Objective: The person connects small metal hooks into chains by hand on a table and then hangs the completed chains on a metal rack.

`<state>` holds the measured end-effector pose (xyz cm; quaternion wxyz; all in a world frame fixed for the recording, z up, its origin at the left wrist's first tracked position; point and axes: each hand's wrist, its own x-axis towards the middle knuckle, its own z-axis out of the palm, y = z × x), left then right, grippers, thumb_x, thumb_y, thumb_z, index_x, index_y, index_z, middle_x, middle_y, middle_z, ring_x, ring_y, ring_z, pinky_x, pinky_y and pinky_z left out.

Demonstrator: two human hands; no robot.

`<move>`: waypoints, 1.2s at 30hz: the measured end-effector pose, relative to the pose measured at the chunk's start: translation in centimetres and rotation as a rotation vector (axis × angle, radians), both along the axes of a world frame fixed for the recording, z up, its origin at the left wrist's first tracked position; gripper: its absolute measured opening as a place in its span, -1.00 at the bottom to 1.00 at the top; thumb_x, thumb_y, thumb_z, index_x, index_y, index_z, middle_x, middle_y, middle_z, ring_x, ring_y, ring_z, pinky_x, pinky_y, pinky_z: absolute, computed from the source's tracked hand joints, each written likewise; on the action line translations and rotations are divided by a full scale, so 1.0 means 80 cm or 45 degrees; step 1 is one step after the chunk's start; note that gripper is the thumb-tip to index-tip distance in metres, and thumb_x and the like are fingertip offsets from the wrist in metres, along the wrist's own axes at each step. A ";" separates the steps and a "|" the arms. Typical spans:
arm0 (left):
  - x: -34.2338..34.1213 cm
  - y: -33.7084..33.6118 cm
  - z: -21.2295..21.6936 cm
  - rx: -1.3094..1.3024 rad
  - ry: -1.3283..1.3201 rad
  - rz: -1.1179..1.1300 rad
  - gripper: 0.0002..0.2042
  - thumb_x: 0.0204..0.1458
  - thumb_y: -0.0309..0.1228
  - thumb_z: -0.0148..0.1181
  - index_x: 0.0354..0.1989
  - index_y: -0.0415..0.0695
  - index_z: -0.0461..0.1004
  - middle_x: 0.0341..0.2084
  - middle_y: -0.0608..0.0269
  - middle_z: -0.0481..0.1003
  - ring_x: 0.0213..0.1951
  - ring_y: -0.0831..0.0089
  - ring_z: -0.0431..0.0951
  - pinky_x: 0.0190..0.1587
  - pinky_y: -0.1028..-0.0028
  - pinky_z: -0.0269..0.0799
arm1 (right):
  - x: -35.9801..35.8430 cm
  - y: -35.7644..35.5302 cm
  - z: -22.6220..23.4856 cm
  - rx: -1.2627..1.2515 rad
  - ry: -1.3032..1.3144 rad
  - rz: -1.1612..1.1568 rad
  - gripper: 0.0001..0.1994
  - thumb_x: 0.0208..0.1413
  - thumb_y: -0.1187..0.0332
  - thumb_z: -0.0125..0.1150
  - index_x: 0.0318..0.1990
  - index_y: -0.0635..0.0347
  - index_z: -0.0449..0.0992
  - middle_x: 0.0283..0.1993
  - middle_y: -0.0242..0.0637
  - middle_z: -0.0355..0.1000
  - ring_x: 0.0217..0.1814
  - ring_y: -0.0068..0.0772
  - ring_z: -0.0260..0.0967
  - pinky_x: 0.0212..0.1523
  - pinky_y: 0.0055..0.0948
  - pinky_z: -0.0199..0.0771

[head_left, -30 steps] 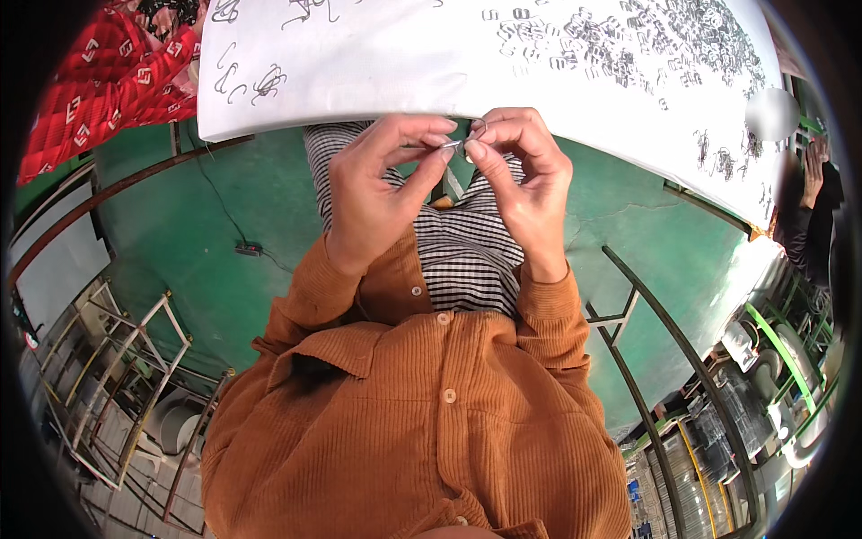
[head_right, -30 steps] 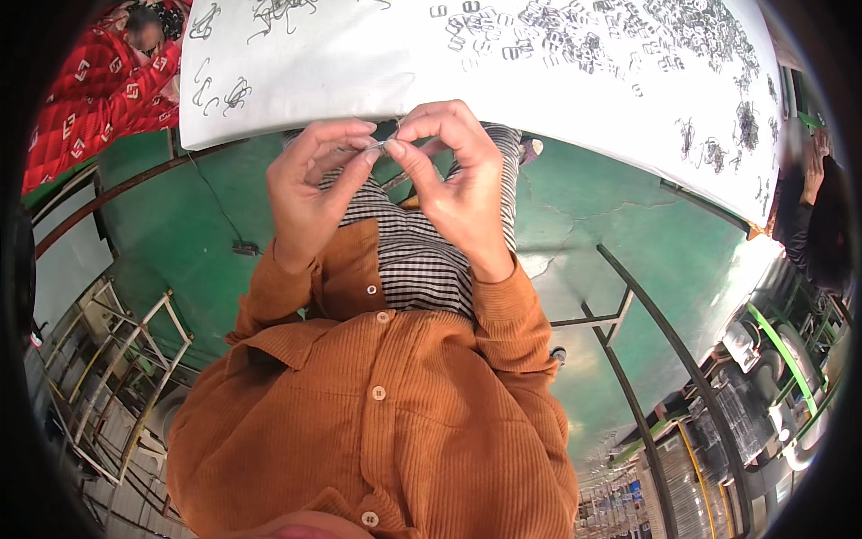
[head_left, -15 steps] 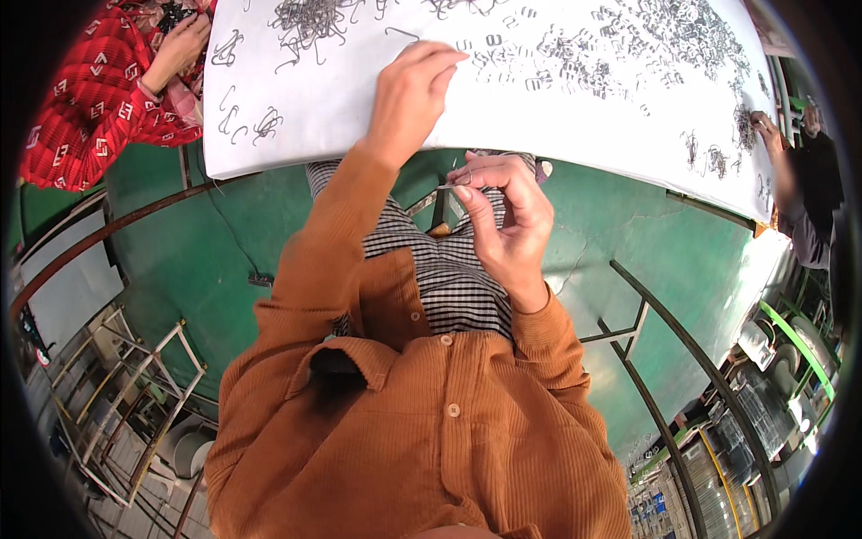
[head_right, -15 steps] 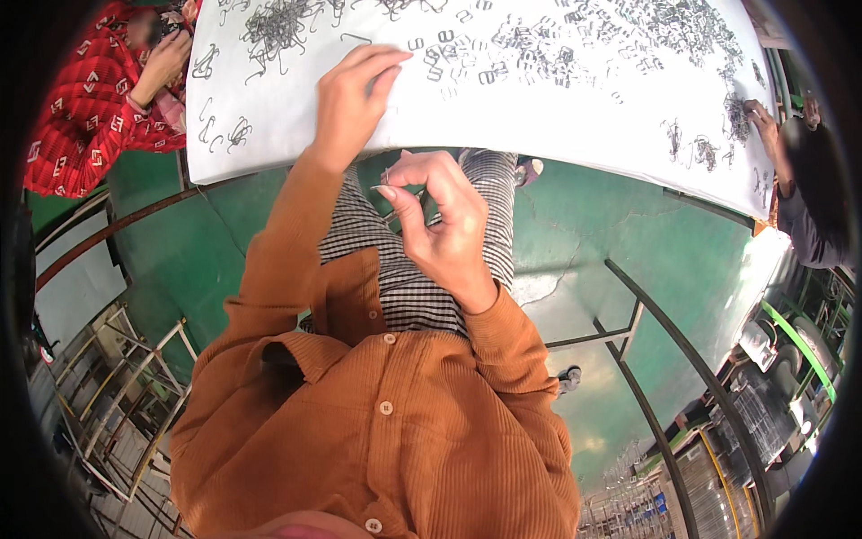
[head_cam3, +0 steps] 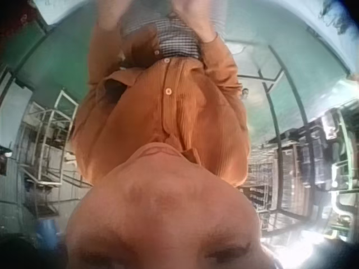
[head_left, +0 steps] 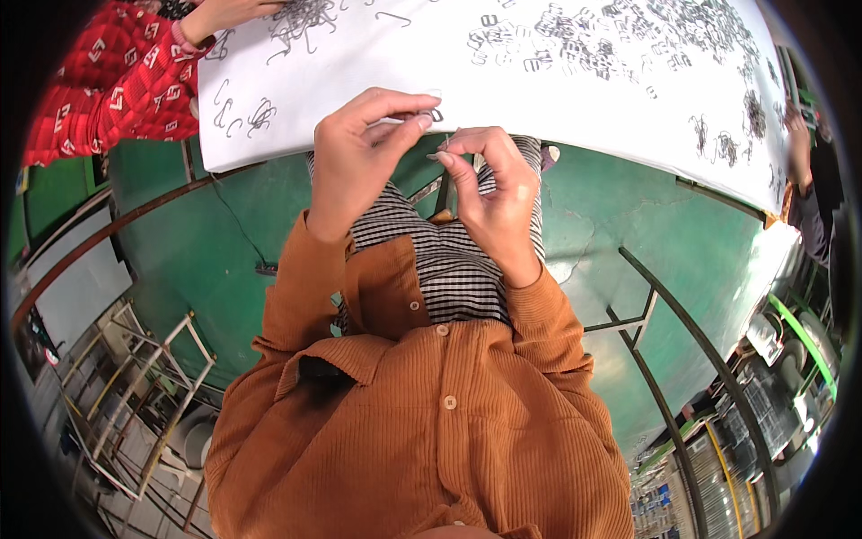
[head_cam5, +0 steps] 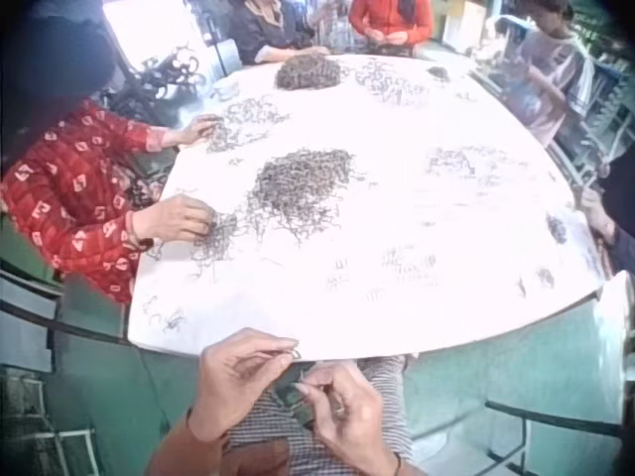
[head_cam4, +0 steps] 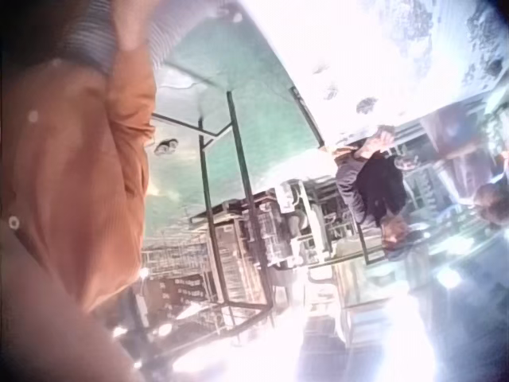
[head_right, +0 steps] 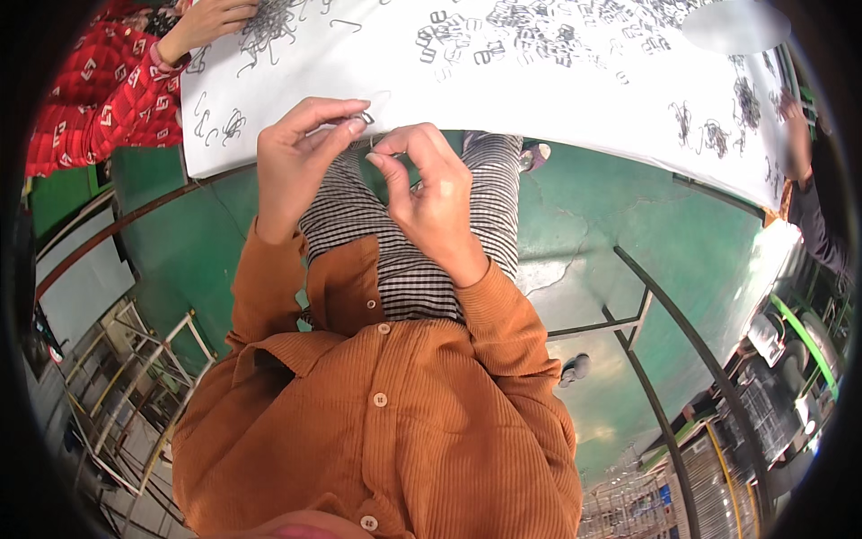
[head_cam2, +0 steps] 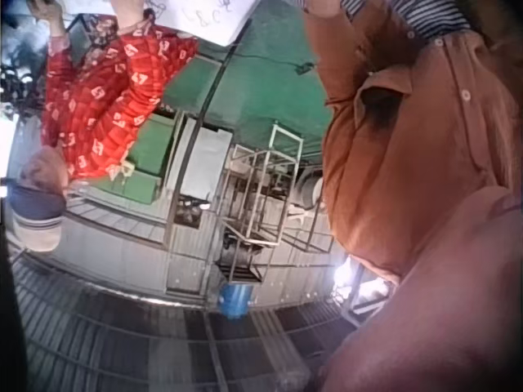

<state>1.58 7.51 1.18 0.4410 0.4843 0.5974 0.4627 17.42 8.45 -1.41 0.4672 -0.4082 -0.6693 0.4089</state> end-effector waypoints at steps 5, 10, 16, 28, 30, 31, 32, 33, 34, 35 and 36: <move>0.003 -0.015 0.016 -0.008 0.085 0.006 -0.81 0.04 -0.69 0.16 -0.16 -0.30 0.56 -0.24 0.20 0.53 -0.20 0.51 0.55 -0.12 0.56 0.54 | -0.005 0.002 0.000 0.026 -0.041 0.029 -0.88 -0.06 0.63 0.25 -0.37 0.28 0.45 -0.37 -0.20 0.43 -0.34 -0.22 0.43 -0.34 -0.41 0.43; 0.005 -0.020 0.016 0.034 0.135 -0.008 -0.82 0.02 -0.67 0.17 -0.20 -0.26 0.58 -0.29 0.22 0.54 -0.24 0.52 0.57 -0.17 0.57 0.53 | -0.003 0.002 -0.005 0.004 -0.105 0.073 -0.88 -0.05 0.60 0.27 -0.35 0.27 0.47 -0.35 -0.19 0.43 -0.34 -0.20 0.43 -0.33 -0.40 0.44; 0.000 -0.036 0.023 0.097 0.272 -0.046 -0.81 0.01 -0.72 0.16 -0.21 -0.28 0.58 -0.30 0.21 0.55 -0.25 0.53 0.55 -0.17 0.59 0.46 | 0.024 0.066 -0.003 -0.025 -0.157 0.044 -0.88 0.04 0.51 0.22 -0.23 0.24 0.54 -0.29 -0.12 0.51 -0.28 -0.16 0.48 -0.27 -0.37 0.47; 0.004 -0.041 0.013 0.207 0.368 0.000 -0.84 -0.01 -0.68 0.20 -0.27 -0.24 0.61 -0.37 0.20 0.59 -0.32 0.54 0.57 -0.26 0.58 0.46 | -0.013 0.345 -0.049 0.220 -1.470 0.283 -0.84 0.11 0.37 0.16 -0.19 0.20 0.55 -0.26 -0.14 0.54 -0.20 -0.21 0.51 -0.14 -0.29 0.48; 0.004 -0.039 0.015 0.206 0.358 -0.009 -0.84 -0.02 -0.68 0.20 -0.28 -0.23 0.62 -0.38 0.19 0.59 -0.33 0.53 0.58 -0.26 0.58 0.48 | -0.001 0.334 -0.067 0.513 -1.334 0.193 -0.87 0.13 0.40 0.10 -0.23 0.21 0.51 -0.31 -0.12 0.52 -0.20 -0.02 0.46 -0.11 -0.19 0.46; 0.002 -0.041 0.014 0.201 0.354 0.004 -0.84 -0.02 -0.68 0.20 -0.28 -0.23 0.62 -0.38 0.20 0.59 -0.33 0.53 0.58 -0.26 0.58 0.48 | -0.006 0.325 -0.057 0.388 -1.179 0.224 -0.86 0.10 0.43 0.12 -0.21 0.22 0.54 -0.26 -0.08 0.53 -0.19 -0.04 0.48 -0.13 -0.20 0.46; 0.003 -0.043 0.013 0.196 0.342 0.011 -0.84 -0.02 -0.68 0.20 -0.28 -0.23 0.61 -0.38 0.20 0.59 -0.33 0.53 0.58 -0.27 0.58 0.48 | -0.005 0.306 -0.041 0.260 -1.030 0.251 -0.83 0.06 0.45 0.14 -0.20 0.24 0.57 -0.22 -0.04 0.53 -0.18 -0.05 0.49 -0.15 -0.20 0.46; 0.001 -0.044 0.011 0.186 0.294 0.012 -0.84 -0.02 -0.69 0.20 -0.28 -0.24 0.61 -0.38 0.20 0.59 -0.33 0.53 0.57 -0.27 0.57 0.47 | -0.005 0.291 -0.033 0.183 -0.889 0.258 -0.85 0.09 0.44 0.14 -0.20 0.23 0.56 -0.29 -0.15 0.52 -0.24 -0.20 0.46 -0.19 -0.29 0.44; 0.002 -0.044 0.010 0.198 0.283 0.007 -0.84 -0.02 -0.69 0.20 -0.28 -0.24 0.61 -0.38 0.20 0.59 -0.33 0.52 0.57 -0.26 0.57 0.47 | 0.002 0.271 -0.027 0.095 -0.754 0.256 -0.86 0.12 0.43 0.14 -0.20 0.22 0.56 -0.35 -0.27 0.51 -0.31 -0.35 0.42 -0.24 -0.37 0.41; 0.001 -0.045 0.011 0.201 0.275 0.001 -0.84 -0.02 -0.69 0.20 -0.27 -0.24 0.61 -0.38 0.20 0.58 -0.32 0.52 0.57 -0.26 0.57 0.47 | 0.004 0.253 -0.024 0.001 -0.614 0.255 -0.87 0.15 0.42 0.15 -0.19 0.21 0.55 -0.42 -0.38 0.49 -0.37 -0.49 0.38 -0.28 -0.45 0.39; 0.001 -0.046 0.012 0.205 0.267 -0.005 -0.84 -0.02 -0.70 0.20 -0.27 -0.25 0.61 -0.38 0.20 0.58 -0.32 0.52 0.57 -0.25 0.57 0.47 | 0.006 0.240 -0.024 -0.024 -0.522 0.260 -0.87 0.12 0.42 0.16 -0.20 0.21 0.56 -0.42 -0.35 0.51 -0.37 -0.49 0.41 -0.29 -0.44 0.40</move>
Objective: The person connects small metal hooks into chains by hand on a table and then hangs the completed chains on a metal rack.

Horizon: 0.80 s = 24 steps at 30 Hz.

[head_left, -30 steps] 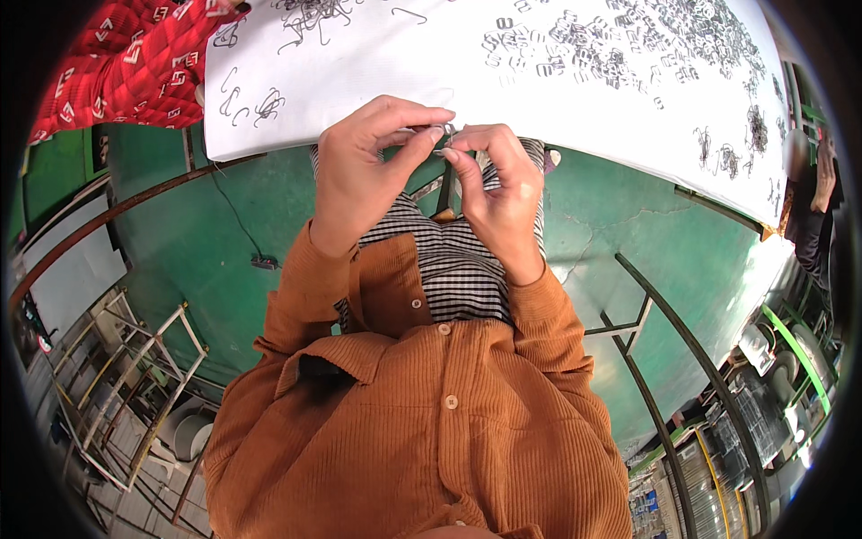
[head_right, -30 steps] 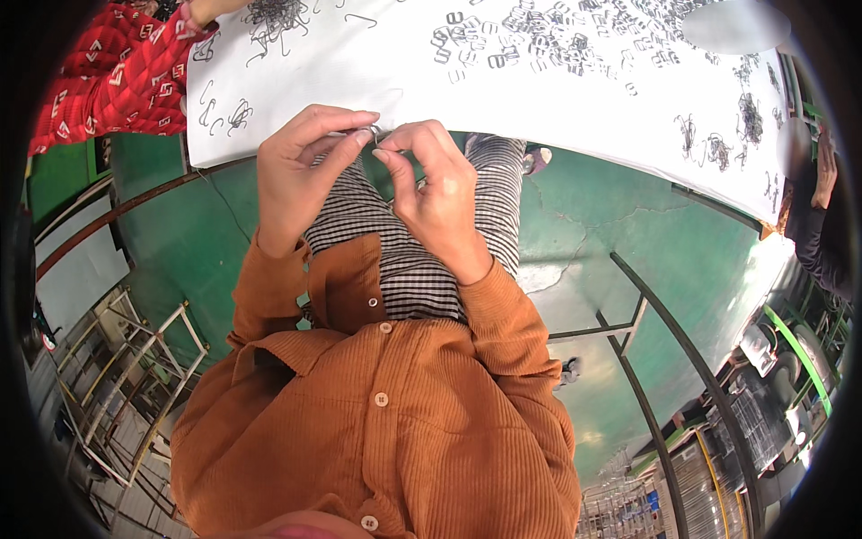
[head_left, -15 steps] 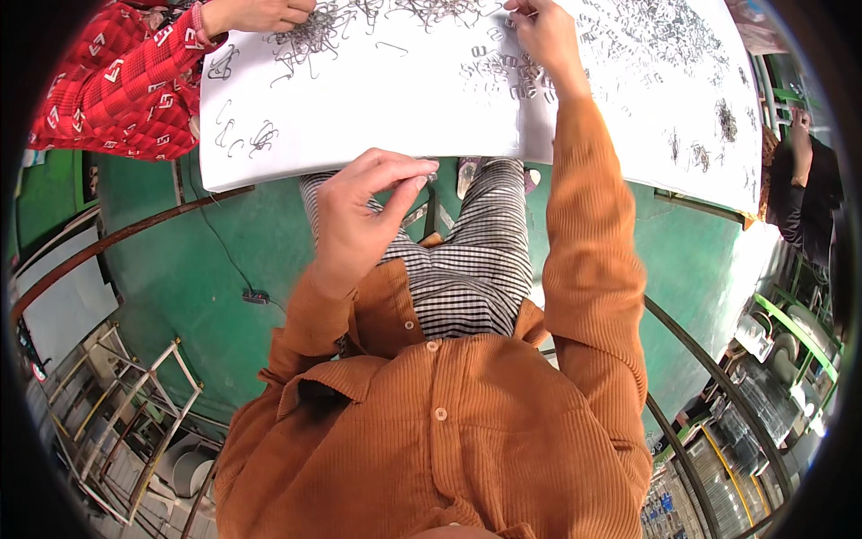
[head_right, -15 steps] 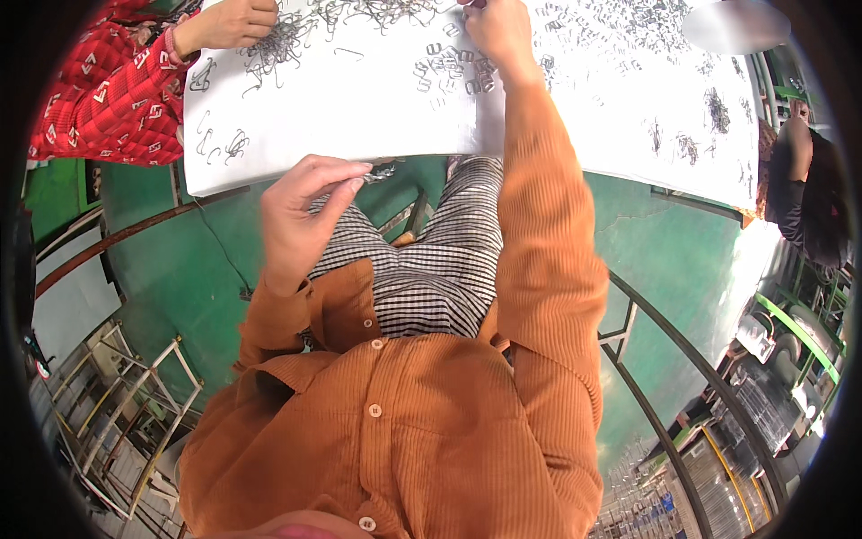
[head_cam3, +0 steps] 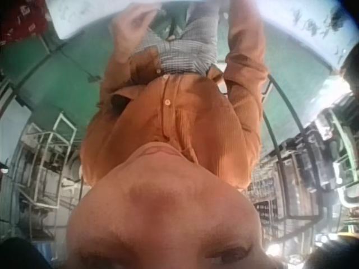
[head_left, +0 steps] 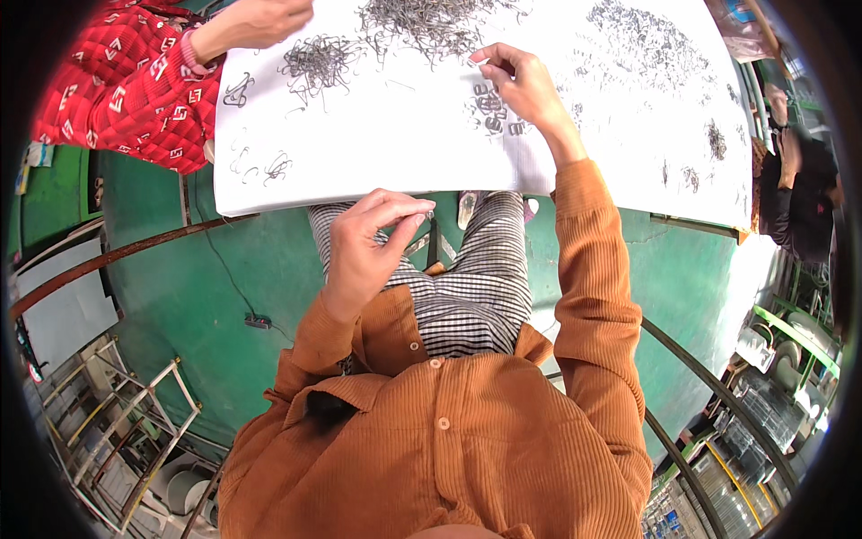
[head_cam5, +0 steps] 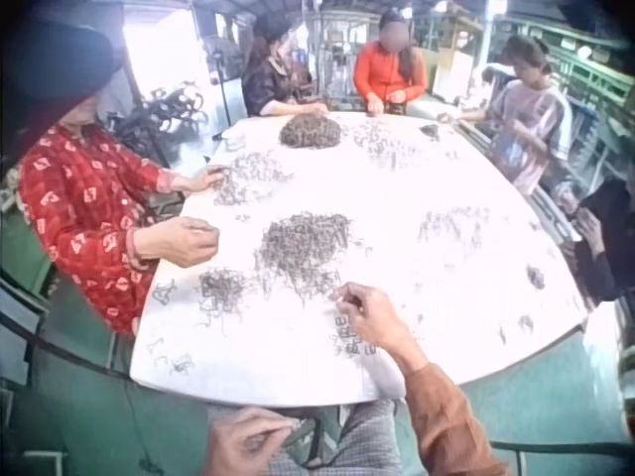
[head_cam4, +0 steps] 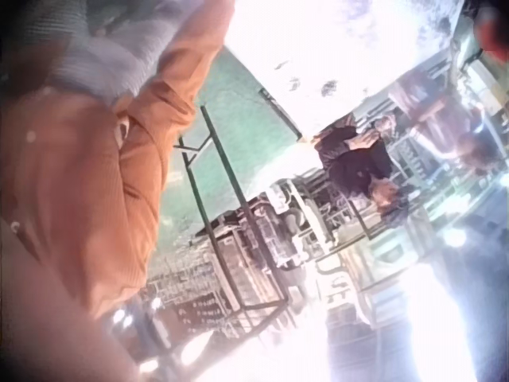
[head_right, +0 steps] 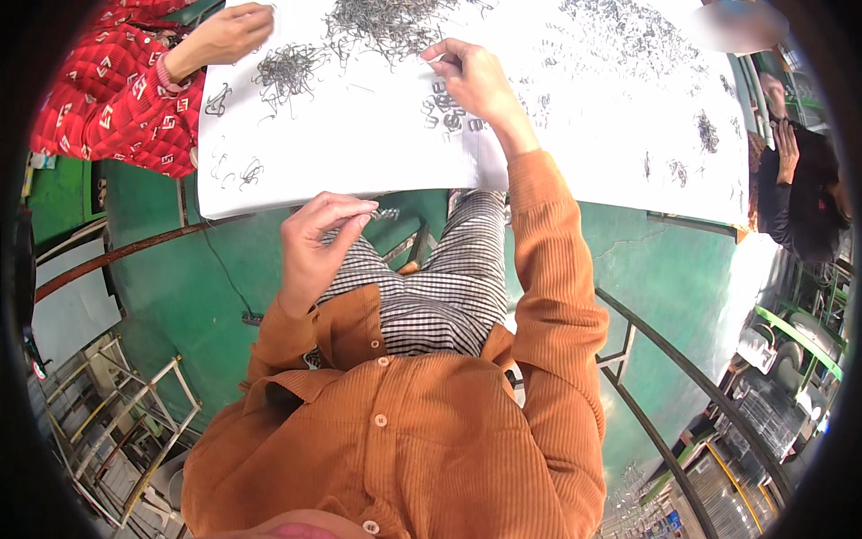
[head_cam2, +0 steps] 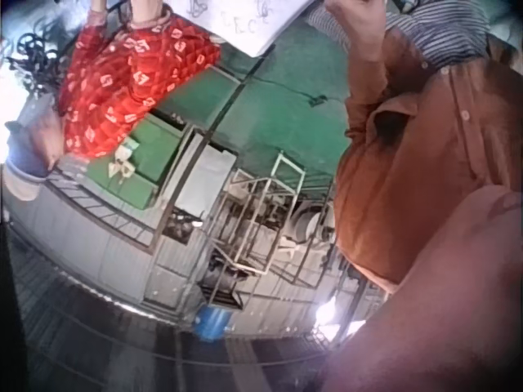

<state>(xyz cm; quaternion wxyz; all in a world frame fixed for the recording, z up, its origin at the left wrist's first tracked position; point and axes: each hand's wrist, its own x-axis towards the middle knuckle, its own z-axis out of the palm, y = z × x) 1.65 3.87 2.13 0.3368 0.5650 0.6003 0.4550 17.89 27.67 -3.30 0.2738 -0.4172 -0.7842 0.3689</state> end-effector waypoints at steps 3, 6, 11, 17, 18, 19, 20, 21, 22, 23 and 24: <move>0.003 -0.003 0.005 -0.022 0.002 -0.022 -0.83 -0.02 -0.71 0.19 -0.27 -0.25 0.60 -0.37 0.19 0.57 -0.31 0.51 0.56 -0.23 0.56 0.46 | 0.003 -0.032 0.006 -0.163 0.205 -0.030 -0.85 0.07 0.38 0.23 -0.23 0.21 0.58 -0.40 -0.33 0.54 -0.42 -0.60 0.46 -0.43 -0.51 0.40; 0.003 -0.007 0.007 -0.014 0.028 -0.038 -0.82 -0.02 -0.74 0.18 -0.26 -0.28 0.59 -0.36 0.18 0.57 -0.28 0.51 0.56 -0.22 0.56 0.47 | 0.008 -0.060 0.036 -0.590 0.498 -0.065 -0.85 0.08 0.35 0.24 -0.26 0.22 0.58 -0.38 -0.28 0.56 -0.49 -0.59 0.47 -0.55 -0.62 0.35; 0.009 -0.008 0.008 -0.008 -0.011 -0.068 -0.81 -0.02 -0.77 0.16 -0.24 -0.32 0.57 -0.30 0.14 0.55 -0.24 0.48 0.55 -0.19 0.57 0.49 | 0.018 -0.080 0.052 -0.871 0.962 -0.018 -0.84 0.05 0.35 0.33 -0.29 0.27 0.57 -0.39 -0.24 0.55 -0.49 -0.53 0.51 -0.60 -0.66 0.33; 0.019 -0.003 0.008 -0.056 0.032 -0.099 -0.80 -0.01 -0.77 0.15 -0.22 -0.32 0.56 -0.26 0.14 0.52 -0.21 0.50 0.53 -0.19 0.59 0.50 | 0.049 -0.094 0.050 -0.987 1.130 -0.044 -0.86 0.02 0.40 0.33 -0.30 0.27 0.57 -0.38 -0.22 0.55 -0.43 -0.55 0.50 -0.56 -0.66 0.37; 0.020 -0.003 0.008 -0.070 0.019 -0.091 -0.80 -0.01 -0.77 0.15 -0.22 -0.32 0.56 -0.26 0.14 0.52 -0.21 0.50 0.53 -0.18 0.59 0.49 | 0.055 -0.098 0.048 -0.985 1.132 -0.060 -0.86 0.02 0.41 0.33 -0.30 0.27 0.57 -0.39 -0.23 0.55 -0.44 -0.55 0.50 -0.55 -0.67 0.37; 0.022 -0.003 0.010 -0.083 0.005 -0.085 -0.80 -0.01 -0.77 0.15 -0.22 -0.32 0.56 -0.26 0.14 0.52 -0.21 0.51 0.53 -0.18 0.59 0.49 | 0.062 -0.101 0.044 -0.962 1.140 -0.098 -0.87 0.02 0.44 0.32 -0.30 0.29 0.57 -0.39 -0.23 0.55 -0.47 -0.57 0.47 -0.55 -0.66 0.38; 0.025 -0.003 0.008 -0.097 -0.013 -0.072 -0.80 -0.01 -0.77 0.15 -0.21 -0.32 0.56 -0.26 0.14 0.52 -0.20 0.51 0.52 -0.17 0.60 0.49 | 0.068 -0.104 0.039 -0.954 1.133 -0.137 -0.87 0.01 0.46 0.32 -0.30 0.30 0.57 -0.40 -0.24 0.55 -0.50 -0.58 0.45 -0.55 -0.65 0.39; 0.025 -0.003 0.006 -0.097 -0.031 -0.068 -0.81 -0.02 -0.76 0.16 -0.22 -0.32 0.56 -0.27 0.13 0.52 -0.21 0.49 0.54 -0.18 0.59 0.51 | 0.073 -0.109 0.034 -0.938 1.136 -0.157 -0.87 0.00 0.47 0.32 -0.30 0.30 0.57 -0.40 -0.24 0.55 -0.49 -0.59 0.45 -0.55 -0.64 0.39; 0.020 -0.006 0.004 -0.103 -0.037 -0.048 -0.81 -0.03 -0.76 0.17 -0.23 -0.32 0.57 -0.27 0.12 0.53 -0.22 0.48 0.55 -0.18 0.58 0.52 | 0.075 -0.114 0.028 -0.934 1.145 -0.162 -0.88 0.00 0.47 0.32 -0.30 0.31 0.57 -0.40 -0.25 0.55 -0.49 -0.59 0.45 -0.54 -0.64 0.40; 0.022 -0.006 0.002 -0.111 -0.042 -0.025 -0.81 -0.03 -0.76 0.17 -0.24 -0.31 0.57 -0.28 0.12 0.54 -0.23 0.46 0.56 -0.18 0.58 0.53 | 0.081 -0.118 0.023 -0.934 1.164 -0.192 -0.87 0.00 0.46 0.32 -0.30 0.30 0.57 -0.40 -0.26 0.55 -0.49 -0.59 0.44 -0.54 -0.65 0.38; 0.031 -0.004 -0.001 -0.115 -0.070 -0.058 -0.81 -0.03 -0.76 0.17 -0.24 -0.32 0.57 -0.28 0.11 0.54 -0.23 0.46 0.56 -0.19 0.57 0.53 | 0.095 -0.122 0.023 -0.931 1.105 -0.253 -0.87 0.00 0.46 0.32 -0.30 0.30 0.57 -0.40 -0.26 0.55 -0.49 -0.59 0.44 -0.55 -0.65 0.37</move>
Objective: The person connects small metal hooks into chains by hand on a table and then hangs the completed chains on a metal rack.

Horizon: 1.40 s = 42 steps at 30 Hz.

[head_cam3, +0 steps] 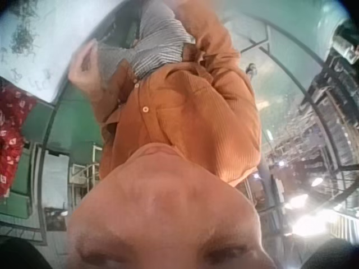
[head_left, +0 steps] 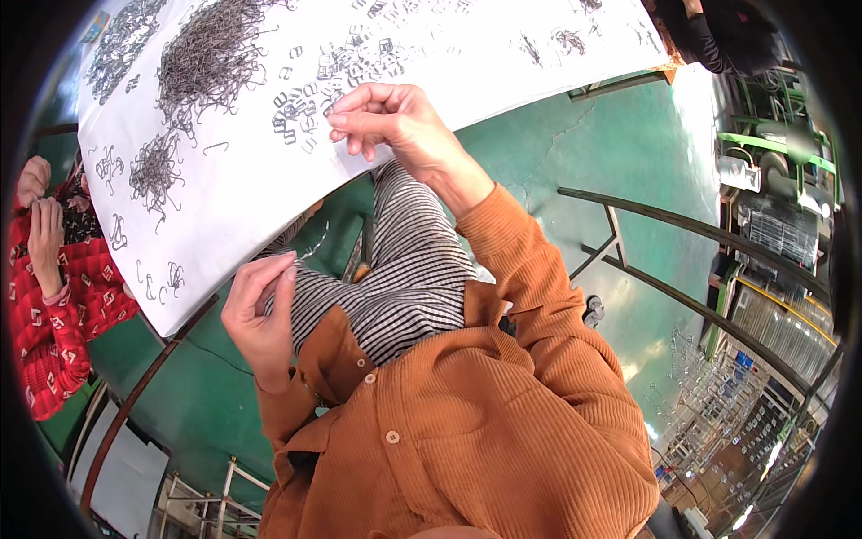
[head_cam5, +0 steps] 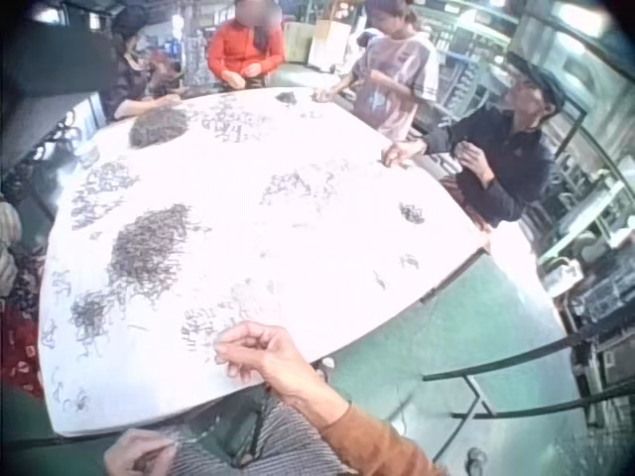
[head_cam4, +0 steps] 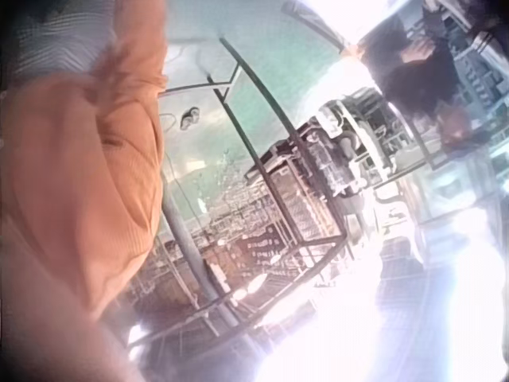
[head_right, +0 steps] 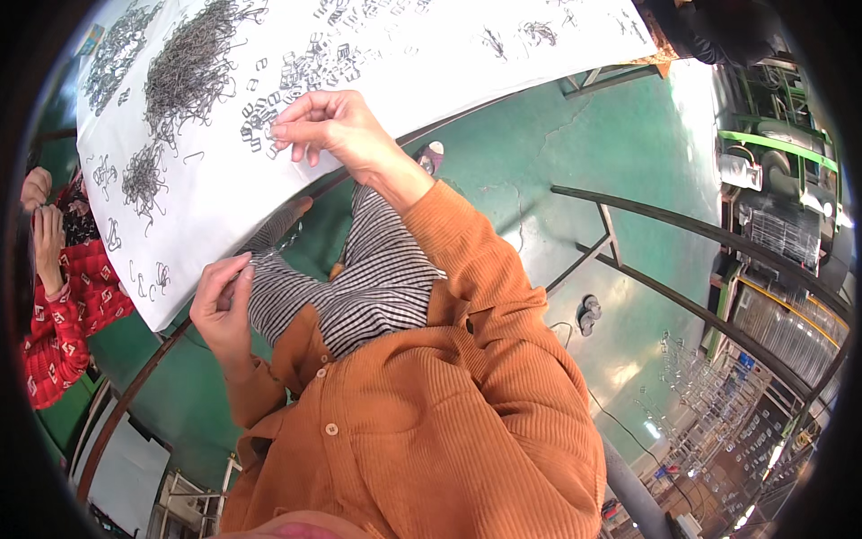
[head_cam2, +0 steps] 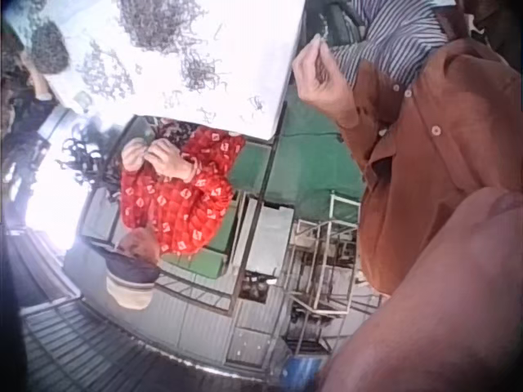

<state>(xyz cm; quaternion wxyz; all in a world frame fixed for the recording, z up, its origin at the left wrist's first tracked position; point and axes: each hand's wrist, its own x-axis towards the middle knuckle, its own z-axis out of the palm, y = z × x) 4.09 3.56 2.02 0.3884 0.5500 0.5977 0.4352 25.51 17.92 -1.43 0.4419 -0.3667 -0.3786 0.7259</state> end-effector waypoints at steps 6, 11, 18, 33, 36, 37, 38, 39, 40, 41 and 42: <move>-0.001 0.004 0.006 -0.010 0.062 -0.078 -0.80 -0.03 -0.78 0.15 -0.24 -0.32 0.56 -0.28 0.11 0.54 -0.23 0.46 0.56 -0.19 0.56 0.54 | 0.014 -0.011 -0.017 -0.011 -0.214 -0.064 -0.88 0.05 0.44 0.30 -0.29 0.29 0.59 -0.42 -0.31 0.54 -0.54 -0.65 0.38 -0.58 -0.68 0.31; 0.001 -0.002 0.008 0.017 0.045 -0.075 -0.82 -0.01 -0.76 0.16 -0.23 -0.32 0.55 -0.26 0.14 0.52 -0.22 0.50 0.53 -0.21 0.60 0.50 | 0.098 -0.004 -0.053 0.491 -1.466 -0.546 -0.83 -0.09 0.34 0.34 -0.35 0.22 0.65 -0.46 -0.20 0.57 -0.46 -0.37 0.52 -0.35 -0.42 0.49; 0.002 -0.004 0.001 0.019 0.048 -0.107 -0.82 0.00 -0.75 0.16 -0.23 -0.31 0.55 -0.25 0.17 0.51 -0.22 0.54 0.50 -0.25 0.63 0.46 | 0.190 0.017 -0.065 0.236 -1.509 -0.921 -0.82 -0.11 0.31 0.34 -0.39 0.23 0.66 -0.52 -0.21 0.56 -0.48 -0.38 0.52 -0.31 -0.40 0.50; 0.000 -0.001 0.010 0.183 0.232 -0.115 -0.84 -0.06 -0.72 0.22 -0.30 -0.27 0.58 -0.37 0.14 0.56 -0.29 0.39 0.56 -0.20 0.51 0.46 | 0.151 0.020 -0.070 0.378 -1.459 -0.941 -0.85 0.01 0.38 0.29 -0.28 0.20 0.66 -0.47 -0.23 0.56 -0.51 -0.49 0.43 -0.39 -0.46 0.44; -0.007 -0.007 0.013 0.155 0.164 -0.066 -0.83 -0.09 -0.71 0.24 -0.32 -0.23 0.59 -0.41 0.18 0.57 -0.36 0.42 0.57 -0.27 0.52 0.47 | 0.054 0.026 -0.062 0.571 -1.319 -0.667 -0.86 0.04 0.44 0.24 -0.24 0.17 0.65 -0.36 -0.24 0.57 -0.42 -0.48 0.47 -0.35 -0.47 0.45; -0.007 -0.010 0.011 0.147 0.137 -0.059 -0.83 -0.10 -0.71 0.24 -0.32 -0.22 0.60 -0.41 0.18 0.57 -0.36 0.43 0.57 -0.29 0.52 0.47 | 0.024 0.031 -0.066 0.740 -1.281 -0.557 -0.86 0.03 0.44 0.24 -0.25 0.15 0.65 -0.34 -0.24 0.55 -0.39 -0.41 0.48 -0.33 -0.43 0.46; -0.006 -0.011 0.010 0.143 0.090 -0.066 -0.82 -0.10 -0.71 0.24 -0.32 -0.22 0.60 -0.41 0.18 0.58 -0.37 0.44 0.57 -0.31 0.53 0.47 | -0.007 0.036 -0.063 0.907 -1.262 -0.457 -0.86 0.02 0.45 0.23 -0.26 0.13 0.64 -0.32 -0.24 0.53 -0.36 -0.34 0.49 -0.31 -0.38 0.46; -0.007 -0.013 0.010 0.159 0.095 -0.046 -0.82 -0.10 -0.71 0.24 -0.32 -0.21 0.60 -0.41 0.18 0.58 -0.38 0.45 0.57 -0.32 0.53 0.47 | -0.039 0.041 -0.055 0.972 -1.312 -0.360 -0.87 0.01 0.44 0.22 -0.27 0.11 0.64 -0.32 -0.22 0.51 -0.34 -0.26 0.49 -0.30 -0.34 0.46; -0.007 -0.014 0.009 0.176 0.089 -0.032 -0.82 -0.11 -0.71 0.24 -0.32 -0.21 0.61 -0.41 0.18 0.58 -0.38 0.45 0.57 -0.34 0.53 0.48 | -0.067 0.047 -0.046 1.036 -1.373 -0.265 -0.87 0.00 0.43 0.22 -0.29 0.09 0.64 -0.33 -0.21 0.48 -0.33 -0.18 0.48 -0.29 -0.30 0.46; -0.006 -0.015 0.009 0.189 0.081 -0.024 -0.82 -0.11 -0.72 0.24 -0.32 -0.21 0.61 -0.41 0.18 0.58 -0.39 0.45 0.57 -0.35 0.54 0.48 | -0.090 0.058 -0.041 1.069 -1.419 -0.253 -0.88 0.00 0.40 0.22 -0.31 0.08 0.64 -0.34 -0.20 0.47 -0.33 -0.13 0.47 -0.29 -0.25 0.46; -0.005 -0.016 0.007 0.184 0.074 -0.017 -0.82 -0.11 -0.72 0.24 -0.32 -0.21 0.61 -0.41 0.18 0.58 -0.38 0.45 0.57 -0.34 0.53 0.48 | -0.110 0.070 -0.041 1.103 -1.460 -0.242 -0.89 0.00 0.38 0.22 -0.32 0.07 0.64 -0.36 -0.19 0.45 -0.33 -0.08 0.46 -0.30 -0.19 0.45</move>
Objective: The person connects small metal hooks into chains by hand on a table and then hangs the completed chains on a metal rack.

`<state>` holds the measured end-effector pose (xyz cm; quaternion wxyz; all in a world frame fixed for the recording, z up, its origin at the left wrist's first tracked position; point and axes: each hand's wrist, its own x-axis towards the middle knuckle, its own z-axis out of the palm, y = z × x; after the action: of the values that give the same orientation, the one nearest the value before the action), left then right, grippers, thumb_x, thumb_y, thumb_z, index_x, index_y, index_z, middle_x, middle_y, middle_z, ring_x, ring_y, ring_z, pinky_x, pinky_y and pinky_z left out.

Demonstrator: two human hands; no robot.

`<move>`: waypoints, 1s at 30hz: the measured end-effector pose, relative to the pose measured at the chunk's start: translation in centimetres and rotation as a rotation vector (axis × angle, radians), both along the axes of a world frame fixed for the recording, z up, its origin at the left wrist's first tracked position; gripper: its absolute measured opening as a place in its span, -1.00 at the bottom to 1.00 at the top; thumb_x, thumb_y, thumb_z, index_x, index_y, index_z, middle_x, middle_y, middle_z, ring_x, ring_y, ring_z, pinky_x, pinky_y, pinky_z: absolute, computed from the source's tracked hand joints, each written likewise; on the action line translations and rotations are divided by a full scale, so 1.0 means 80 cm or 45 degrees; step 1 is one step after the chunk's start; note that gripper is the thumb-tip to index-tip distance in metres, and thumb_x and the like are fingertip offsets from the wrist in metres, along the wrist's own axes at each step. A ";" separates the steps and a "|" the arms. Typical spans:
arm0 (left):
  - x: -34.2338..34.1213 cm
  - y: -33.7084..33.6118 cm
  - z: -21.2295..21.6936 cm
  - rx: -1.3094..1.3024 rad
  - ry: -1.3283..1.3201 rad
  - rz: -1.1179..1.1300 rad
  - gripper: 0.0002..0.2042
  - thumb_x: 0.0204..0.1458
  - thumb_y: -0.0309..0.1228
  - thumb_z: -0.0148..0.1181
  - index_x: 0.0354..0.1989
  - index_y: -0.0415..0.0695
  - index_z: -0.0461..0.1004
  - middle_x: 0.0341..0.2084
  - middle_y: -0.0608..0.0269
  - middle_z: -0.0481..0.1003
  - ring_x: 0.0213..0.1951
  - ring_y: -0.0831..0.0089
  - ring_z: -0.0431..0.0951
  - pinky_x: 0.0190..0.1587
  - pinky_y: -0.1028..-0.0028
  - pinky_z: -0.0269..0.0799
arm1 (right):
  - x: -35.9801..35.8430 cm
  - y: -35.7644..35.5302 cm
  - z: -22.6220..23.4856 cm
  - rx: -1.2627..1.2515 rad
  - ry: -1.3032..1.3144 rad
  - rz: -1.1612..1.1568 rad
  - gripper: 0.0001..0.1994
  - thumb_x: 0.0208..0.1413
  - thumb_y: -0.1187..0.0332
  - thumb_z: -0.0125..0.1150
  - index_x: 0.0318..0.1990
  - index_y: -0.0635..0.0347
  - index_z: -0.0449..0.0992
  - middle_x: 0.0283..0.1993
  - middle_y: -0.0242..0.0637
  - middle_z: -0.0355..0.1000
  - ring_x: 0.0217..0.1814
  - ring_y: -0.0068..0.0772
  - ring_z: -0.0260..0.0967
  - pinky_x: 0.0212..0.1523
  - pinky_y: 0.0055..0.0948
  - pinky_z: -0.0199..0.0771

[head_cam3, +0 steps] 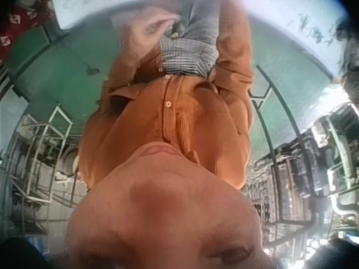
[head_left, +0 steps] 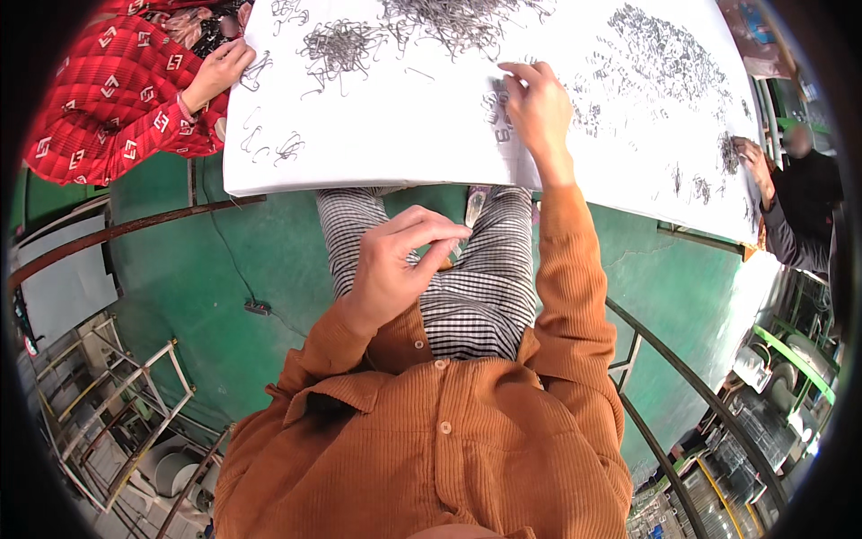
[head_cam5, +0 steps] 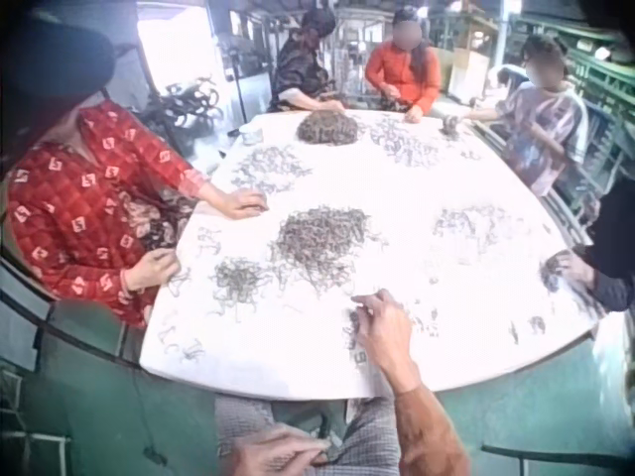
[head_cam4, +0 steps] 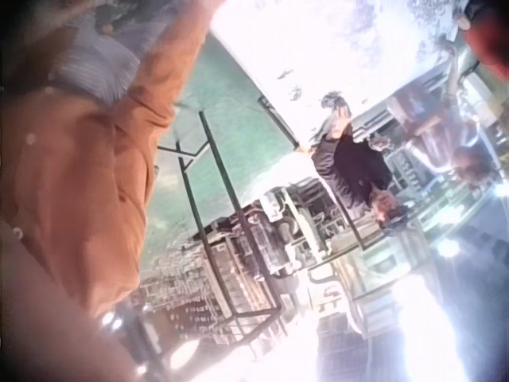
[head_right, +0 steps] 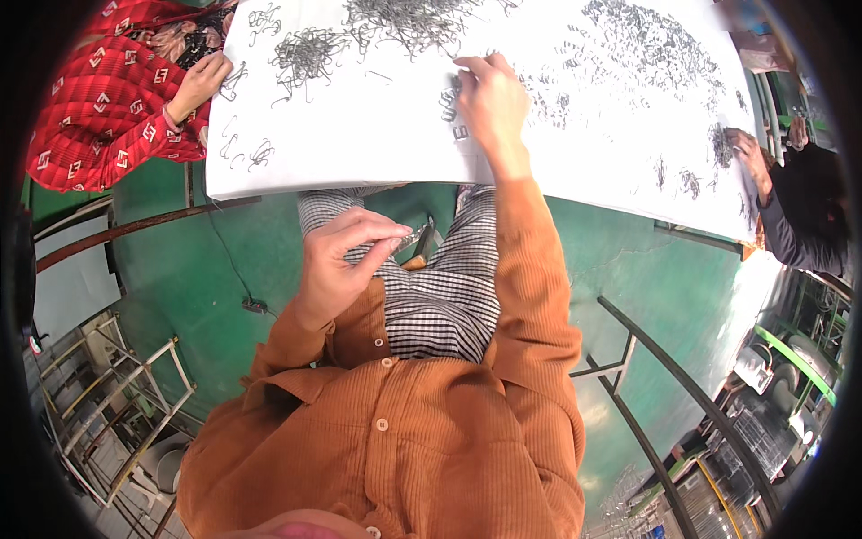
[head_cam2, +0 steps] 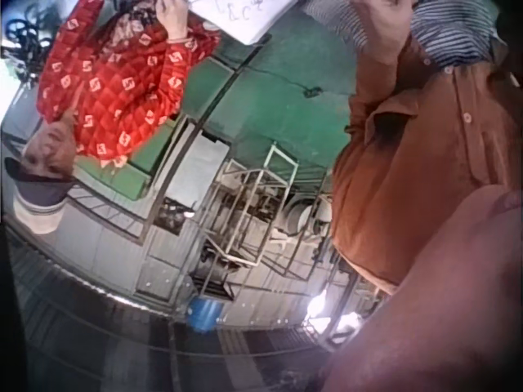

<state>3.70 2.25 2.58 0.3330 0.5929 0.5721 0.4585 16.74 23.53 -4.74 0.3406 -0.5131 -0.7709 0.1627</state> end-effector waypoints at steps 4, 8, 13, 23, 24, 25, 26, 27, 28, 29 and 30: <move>-0.001 -0.004 0.005 -0.016 -0.030 0.015 -0.83 -0.11 -0.70 0.26 -0.33 -0.22 0.61 -0.40 0.16 0.58 -0.37 0.40 0.58 -0.31 0.51 0.50 | -0.051 0.046 -0.001 -0.097 -0.152 -0.136 -0.83 -0.02 0.26 0.28 -0.36 0.16 0.62 -0.28 -0.14 0.50 -0.26 -0.05 0.49 -0.23 -0.18 0.48; -0.009 -0.008 0.003 0.007 -0.090 0.035 -0.84 -0.08 -0.68 0.25 -0.31 -0.21 0.61 -0.40 0.15 0.58 -0.35 0.37 0.59 -0.29 0.49 0.50 | -0.083 0.069 0.015 -0.332 -0.522 -0.172 -0.65 -0.09 0.07 0.34 -0.42 0.25 0.61 -0.27 -0.05 0.54 -0.20 -0.05 0.51 -0.18 -0.19 0.50; -0.006 -0.007 -0.014 0.012 -0.177 -0.037 -0.85 -0.04 -0.65 0.24 -0.29 -0.19 0.61 -0.35 0.18 0.58 -0.32 0.39 0.59 -0.29 0.49 0.51 | -0.039 0.077 -0.012 -0.309 -0.409 -0.271 -0.68 -0.07 0.13 0.27 -0.34 0.25 0.53 -0.29 -0.03 0.53 -0.21 0.08 0.48 -0.18 -0.10 0.45; -0.016 -0.011 -0.006 0.068 -0.116 -0.048 -0.85 -0.02 -0.60 0.25 -0.25 -0.18 0.61 -0.33 0.21 0.57 -0.32 0.37 0.60 -0.28 0.48 0.52 | -0.042 0.072 0.005 -0.424 -0.496 -0.287 -0.80 0.00 0.23 0.25 -0.33 0.16 0.54 -0.27 -0.09 0.55 -0.20 0.00 0.51 -0.20 -0.10 0.47; -0.017 -0.010 -0.005 0.074 -0.111 -0.050 -0.85 -0.02 -0.60 0.25 -0.25 -0.18 0.61 -0.33 0.21 0.57 -0.32 0.38 0.60 -0.28 0.48 0.53 | -0.045 0.072 0.005 -0.404 -0.534 -0.275 -0.81 0.00 0.25 0.23 -0.32 0.18 0.53 -0.27 -0.09 0.55 -0.20 0.01 0.51 -0.20 -0.09 0.47; -0.016 -0.011 -0.004 0.075 -0.110 -0.050 -0.85 -0.02 -0.60 0.25 -0.25 -0.18 0.61 -0.34 0.21 0.57 -0.33 0.38 0.60 -0.29 0.49 0.53 | -0.047 0.072 0.003 -0.383 -0.576 -0.260 -0.82 0.00 0.27 0.21 -0.32 0.19 0.53 -0.26 -0.08 0.54 -0.20 0.02 0.51 -0.20 -0.08 0.47; -0.015 -0.011 -0.004 0.076 -0.108 -0.050 -0.85 -0.02 -0.60 0.25 -0.25 -0.18 0.61 -0.34 0.21 0.57 -0.33 0.39 0.60 -0.30 0.49 0.53 | -0.047 0.072 -0.001 -0.362 -0.619 -0.245 -0.82 0.00 0.30 0.20 -0.31 0.21 0.52 -0.26 -0.08 0.54 -0.19 0.02 0.50 -0.19 -0.07 0.47; -0.014 -0.011 -0.003 0.077 -0.107 -0.050 -0.85 -0.02 -0.61 0.24 -0.25 -0.18 0.61 -0.34 0.21 0.57 -0.33 0.39 0.60 -0.30 0.49 0.53 | -0.045 0.074 -0.006 -0.306 -0.645 -0.175 -0.83 -0.01 0.36 0.15 -0.29 0.26 0.48 -0.24 -0.04 0.52 -0.18 0.05 0.50 -0.20 -0.05 0.47; -0.014 -0.012 -0.003 0.074 -0.123 -0.053 -0.85 -0.02 -0.61 0.23 -0.25 -0.19 0.59 -0.35 0.19 0.56 -0.33 0.34 0.59 -0.29 0.46 0.51 | -0.044 0.073 -0.006 -0.245 -0.632 -0.169 -0.83 -0.02 0.38 0.14 -0.29 0.27 0.47 -0.24 -0.03 0.51 -0.19 0.07 0.49 -0.22 -0.05 0.47; -0.012 -0.013 -0.002 0.072 -0.138 -0.057 -0.85 -0.02 -0.61 0.22 -0.25 -0.20 0.58 -0.37 0.18 0.54 -0.34 0.29 0.57 -0.28 0.43 0.49 | -0.044 0.070 -0.006 -0.183 -0.618 -0.162 -0.83 -0.03 0.40 0.14 -0.28 0.27 0.46 -0.24 -0.02 0.51 -0.19 0.08 0.49 -0.23 -0.05 0.47; -0.012 -0.013 -0.002 0.071 -0.153 -0.060 -0.85 -0.01 -0.61 0.21 -0.25 -0.20 0.56 -0.38 0.16 0.52 -0.34 0.25 0.56 -0.27 0.40 0.47 | -0.044 0.068 -0.005 -0.121 -0.604 -0.156 -0.83 -0.04 0.41 0.14 -0.28 0.28 0.45 -0.25 -0.01 0.50 -0.20 0.09 0.49 -0.24 -0.05 0.47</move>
<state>2.78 1.19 2.41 0.3609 0.5867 0.5239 0.5011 13.21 28.95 -5.15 0.1351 -0.5982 -0.7882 0.0527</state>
